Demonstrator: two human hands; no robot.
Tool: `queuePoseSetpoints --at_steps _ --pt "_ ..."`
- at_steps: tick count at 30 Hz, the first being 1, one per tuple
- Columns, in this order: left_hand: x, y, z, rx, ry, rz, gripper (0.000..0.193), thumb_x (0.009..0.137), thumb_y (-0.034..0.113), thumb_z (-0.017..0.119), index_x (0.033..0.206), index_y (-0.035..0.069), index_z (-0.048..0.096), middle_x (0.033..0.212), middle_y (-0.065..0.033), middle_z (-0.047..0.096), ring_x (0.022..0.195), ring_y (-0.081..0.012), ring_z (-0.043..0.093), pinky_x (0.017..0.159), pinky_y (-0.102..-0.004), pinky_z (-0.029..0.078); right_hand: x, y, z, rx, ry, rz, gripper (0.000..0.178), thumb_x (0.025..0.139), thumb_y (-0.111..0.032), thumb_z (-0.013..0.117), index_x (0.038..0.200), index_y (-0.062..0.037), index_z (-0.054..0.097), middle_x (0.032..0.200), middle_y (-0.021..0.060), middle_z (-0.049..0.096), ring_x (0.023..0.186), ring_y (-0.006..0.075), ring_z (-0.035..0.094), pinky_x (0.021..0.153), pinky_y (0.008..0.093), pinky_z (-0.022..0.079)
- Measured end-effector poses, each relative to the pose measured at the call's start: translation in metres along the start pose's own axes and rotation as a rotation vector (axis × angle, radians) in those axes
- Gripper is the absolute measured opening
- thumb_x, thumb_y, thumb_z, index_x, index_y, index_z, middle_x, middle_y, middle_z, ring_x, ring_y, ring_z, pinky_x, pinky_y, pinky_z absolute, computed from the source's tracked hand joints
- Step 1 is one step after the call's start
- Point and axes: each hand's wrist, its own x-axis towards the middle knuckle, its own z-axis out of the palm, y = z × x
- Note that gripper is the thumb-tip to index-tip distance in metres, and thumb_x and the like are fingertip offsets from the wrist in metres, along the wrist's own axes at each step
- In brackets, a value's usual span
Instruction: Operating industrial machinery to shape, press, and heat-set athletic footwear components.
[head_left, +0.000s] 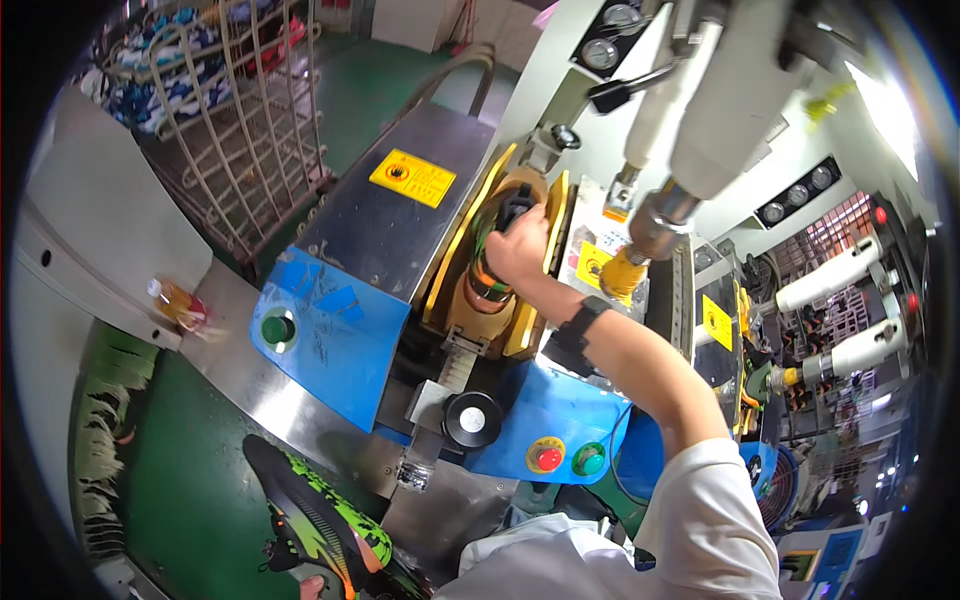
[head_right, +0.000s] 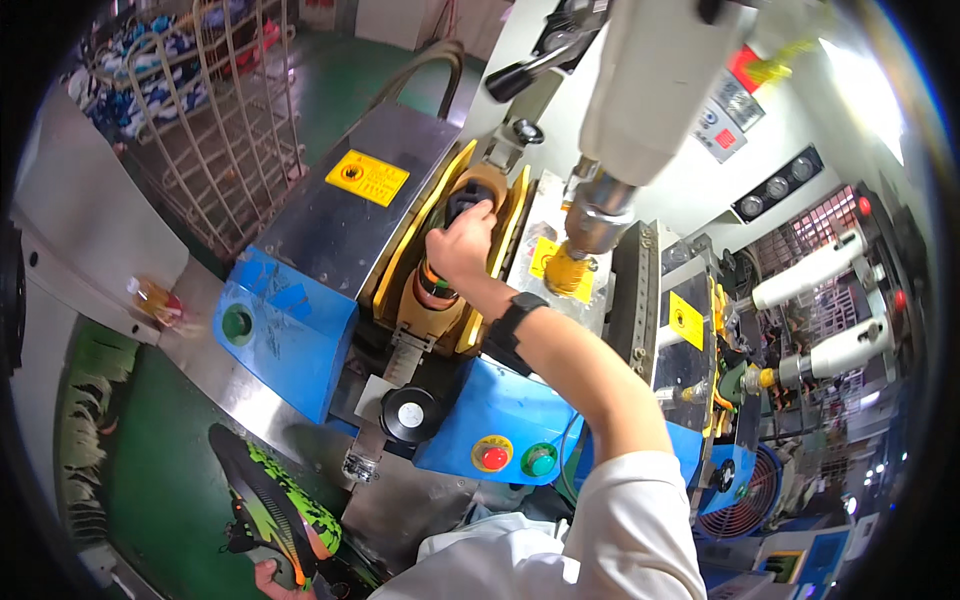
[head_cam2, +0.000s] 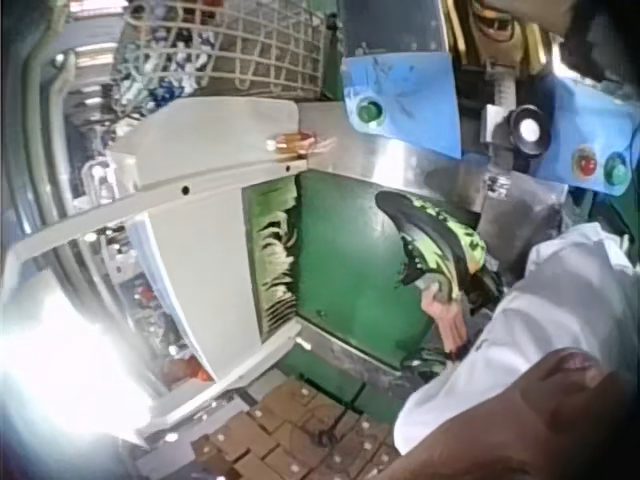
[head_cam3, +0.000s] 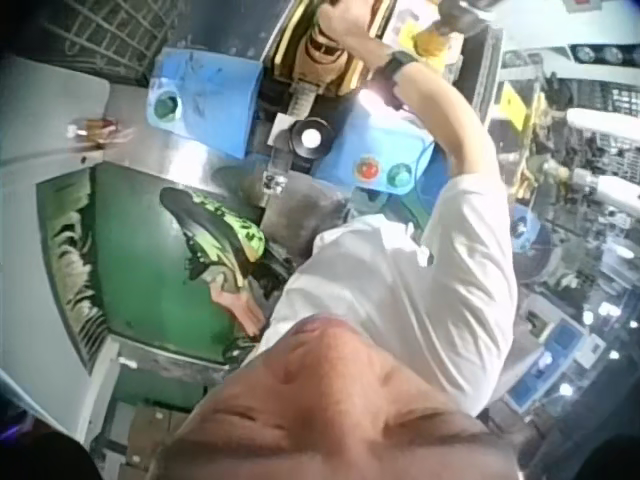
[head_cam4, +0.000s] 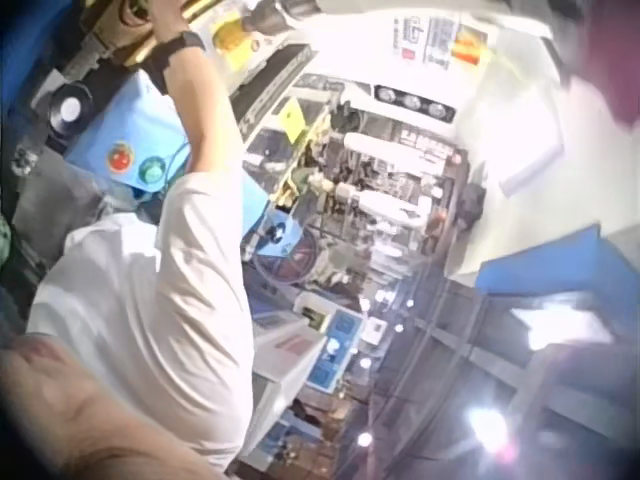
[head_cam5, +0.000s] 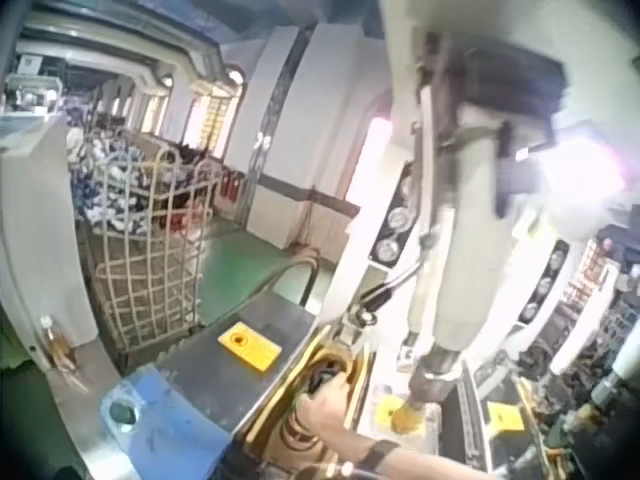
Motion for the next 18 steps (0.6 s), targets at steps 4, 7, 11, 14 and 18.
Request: queuePoseSetpoints --at_steps 4,7,11,14,18 --pt "0.054 -0.024 -0.045 0.181 -0.090 -0.309 0.046 0.082 0.047 0.052 0.106 0.009 0.062 0.094 -0.0100 0.061 0.088 -0.0285 0.056 0.078 -0.0382 0.048 0.007 0.013 -0.025 0.011 -0.202 0.176 0.067 0.073 -0.021 0.064 0.122 0.0120 0.034 0.113 0.0336 0.051 0.105 0.0461 0.054 0.092 0.0455 0.046" --pt "0.022 0.002 -0.043 0.173 -0.209 -0.603 0.052 0.084 0.046 0.051 0.115 0.007 0.062 0.112 -0.0159 0.060 0.099 -0.0315 0.055 0.084 -0.0448 0.046 -0.018 -0.019 -0.121 0.059 -0.566 0.175 0.049 0.081 -0.031 0.063 0.111 0.0074 0.054 0.105 0.0261 0.063 0.102 0.0355 0.062 0.088 0.0415 0.048" --pt "-0.016 -0.014 -0.004 0.000 -0.376 -0.256 0.055 0.075 0.029 0.052 0.124 0.004 0.053 0.119 -0.0172 0.058 0.106 -0.0331 0.056 0.091 -0.0450 0.047 -0.086 -0.027 -0.219 0.082 -0.519 -0.443 0.052 0.084 -0.027 0.065 0.122 0.0059 0.052 0.114 0.0285 0.059 0.109 0.0423 0.057 0.094 0.0427 0.046" --pt "-0.055 -0.026 0.034 -0.137 -0.406 0.111 0.057 0.066 0.015 0.052 0.122 0.000 0.053 0.118 -0.0180 0.060 0.108 -0.0353 0.059 0.096 -0.0474 0.047 -0.161 -0.030 -0.260 0.027 -0.357 -0.652 0.061 0.081 -0.015 0.069 0.130 0.0067 0.041 0.139 0.0298 0.038 0.124 0.0453 0.045 0.100 0.0461 0.042" --pt "-0.083 -0.030 0.053 -0.150 -0.310 0.087 0.037 0.064 0.012 0.052 0.098 0.001 0.060 0.094 -0.0114 0.064 0.089 -0.0278 0.064 0.085 -0.0426 0.052 -0.263 0.063 -0.243 -0.185 -0.335 -0.479 0.079 0.081 -0.025 0.070 0.139 0.0103 0.028 0.145 0.0349 0.024 0.136 0.0499 0.023 0.109 0.0625 0.017"
